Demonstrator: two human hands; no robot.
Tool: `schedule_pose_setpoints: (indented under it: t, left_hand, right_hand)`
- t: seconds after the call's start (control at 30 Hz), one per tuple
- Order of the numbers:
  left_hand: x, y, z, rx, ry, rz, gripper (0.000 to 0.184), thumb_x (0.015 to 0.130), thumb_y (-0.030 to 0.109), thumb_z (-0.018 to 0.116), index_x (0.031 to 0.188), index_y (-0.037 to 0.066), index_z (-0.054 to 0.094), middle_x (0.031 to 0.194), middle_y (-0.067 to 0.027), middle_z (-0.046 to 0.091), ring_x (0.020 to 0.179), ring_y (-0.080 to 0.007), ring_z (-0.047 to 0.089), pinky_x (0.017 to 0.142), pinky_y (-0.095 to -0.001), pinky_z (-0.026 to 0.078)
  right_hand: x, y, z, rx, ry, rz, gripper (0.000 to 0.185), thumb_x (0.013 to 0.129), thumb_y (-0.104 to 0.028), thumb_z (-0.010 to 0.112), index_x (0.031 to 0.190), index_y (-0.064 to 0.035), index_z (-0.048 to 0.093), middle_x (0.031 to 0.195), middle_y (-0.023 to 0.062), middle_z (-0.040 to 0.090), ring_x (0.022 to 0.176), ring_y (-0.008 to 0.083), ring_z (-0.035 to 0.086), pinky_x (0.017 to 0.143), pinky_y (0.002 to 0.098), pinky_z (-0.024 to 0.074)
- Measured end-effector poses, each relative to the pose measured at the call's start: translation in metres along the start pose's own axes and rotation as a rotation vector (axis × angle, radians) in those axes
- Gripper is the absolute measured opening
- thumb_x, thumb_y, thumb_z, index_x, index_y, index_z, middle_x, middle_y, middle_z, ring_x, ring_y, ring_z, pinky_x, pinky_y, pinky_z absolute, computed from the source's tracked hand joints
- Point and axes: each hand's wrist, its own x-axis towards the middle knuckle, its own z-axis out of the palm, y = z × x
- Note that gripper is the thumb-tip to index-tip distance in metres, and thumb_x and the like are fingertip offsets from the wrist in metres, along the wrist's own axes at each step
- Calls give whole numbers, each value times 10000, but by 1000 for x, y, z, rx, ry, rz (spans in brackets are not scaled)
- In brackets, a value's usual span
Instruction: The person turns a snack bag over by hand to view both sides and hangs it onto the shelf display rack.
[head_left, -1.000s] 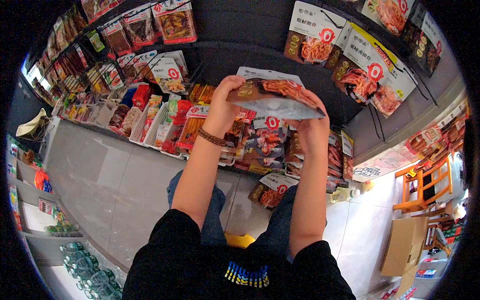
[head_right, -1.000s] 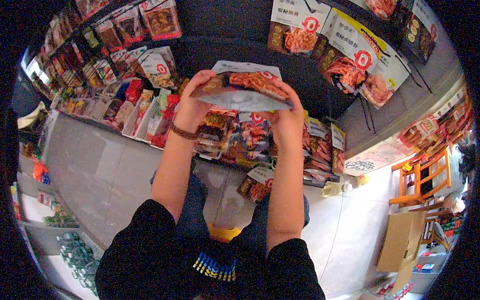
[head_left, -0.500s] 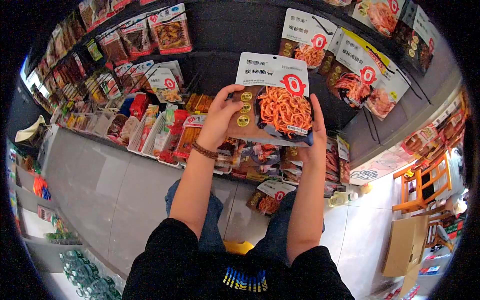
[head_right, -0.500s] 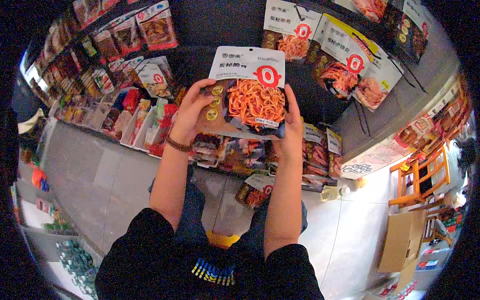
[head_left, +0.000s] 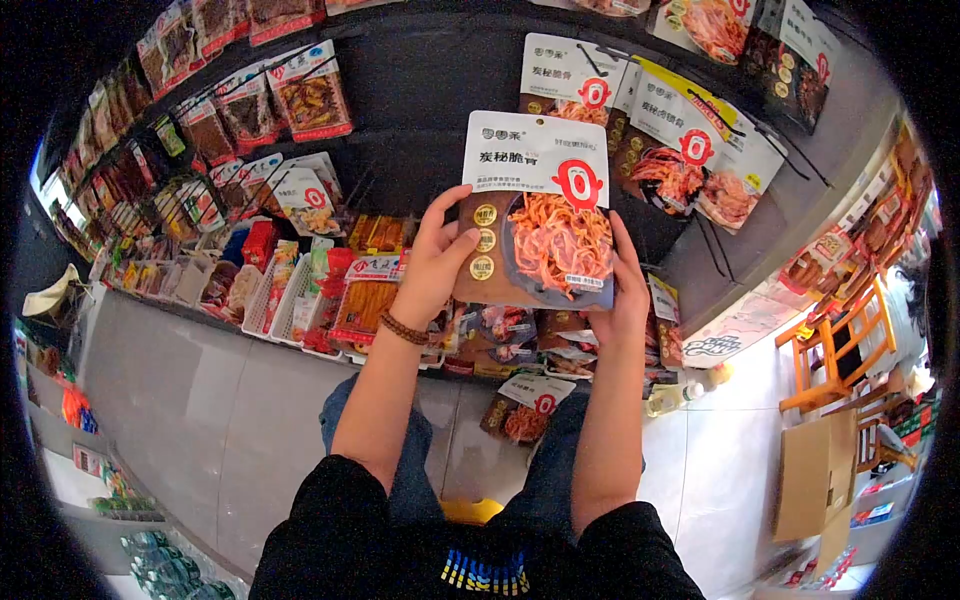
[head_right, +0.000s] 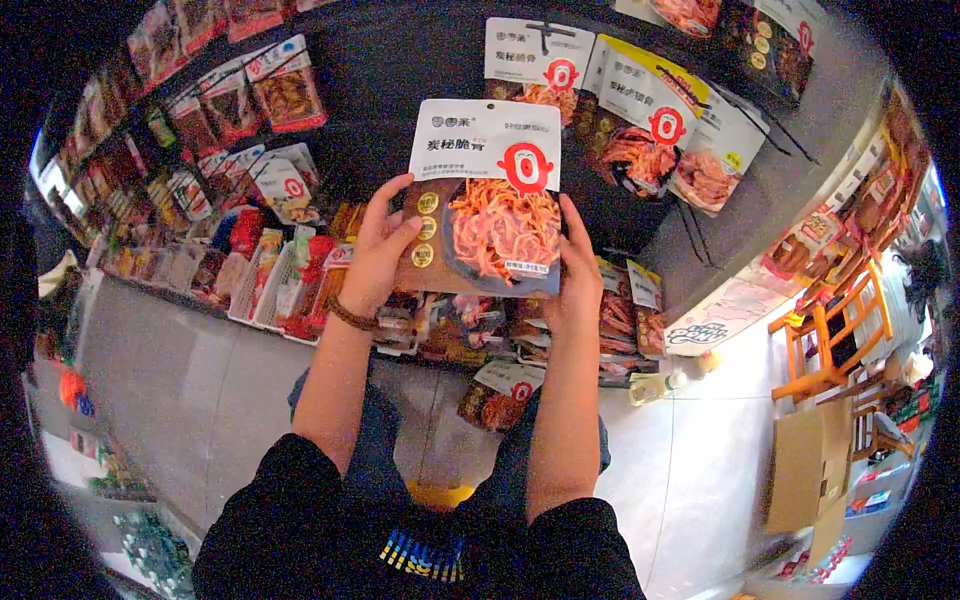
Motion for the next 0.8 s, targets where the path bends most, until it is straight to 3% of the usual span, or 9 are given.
schedule_pose_setpoints:
  t: [0.07, 0.17, 0.23, 0.33, 0.57, 0.67, 0.8]
  left_hand:
    - [-1, 1, 8, 44, -6, 15, 391, 826, 5, 415, 1198, 76, 316, 998, -113, 536, 870, -115, 516, 739, -245, 433]
    - [3, 0, 20, 81, -21, 109, 373, 827, 7, 418, 1185, 64, 331, 995, -102, 537, 870, -115, 513, 735, -236, 428]
    - [4, -2, 25, 77, -29, 141, 355, 827, 10, 422, 1172, 52, 344, 997, -98, 532, 878, -115, 508, 739, -230, 421]
    - [4, -5, 33, 120, -14, 213, 316, 829, 18, 428, 1140, 32, 375, 1002, -87, 521, 891, -113, 497, 751, -223, 406]
    - [11, -7, 48, 205, 74, 345, 233, 832, 31, 431, 1064, 15, 441, 1009, -62, 507, 900, -103, 483, 764, -218, 391]
    - [16, -4, 51, 222, 95, 372, 225, 832, 33, 432, 1056, 13, 445, 1008, -62, 507, 898, -100, 482, 764, -215, 388]
    - [21, -7, 49, 188, 88, 321, 225, 833, 33, 431, 1057, 12, 444, 1006, -64, 507, 889, -95, 482, 760, -212, 388]
  right_hand:
    - [-1, -2, -2, 10, 39, -40, 412, 840, -157, 384, 1224, -16, 339, 1197, 140, 417, 1048, 232, 462, 842, 350, 407]
    - [-5, -15, -5, 153, 101, 85, 403, 837, -185, 402, 1187, 12, 372, 1164, 127, 452, 1033, 222, 473, 831, 339, 411]
    - [-4, -15, -18, 153, 44, 44, 429, 814, -221, 448, 1152, 39, 393, 1126, 122, 481, 1006, 219, 489, 828, 330, 410]
    - [-10, -21, -20, -166, -6, -113, 467, 746, -179, 545, 1126, 56, 409, 1071, 129, 509, 961, 199, 514, 820, 310, 410]
    - [-9, -30, -16, -150, 22, -171, 417, 737, -89, 552, 1111, 50, 428, 1049, 117, 520, 941, 179, 518, 783, 297, 431]
    - [-9, -32, -10, -105, 42, -140, 387, 738, -49, 571, 1099, 26, 454, 1022, 86, 537, 910, 148, 513, 804, 268, 395]
    - [-3, -26, -11, -140, 106, -154, 368, 744, -32, 564, 1092, 20, 458, 998, 74, 543, 892, 133, 513, 796, 249, 386]
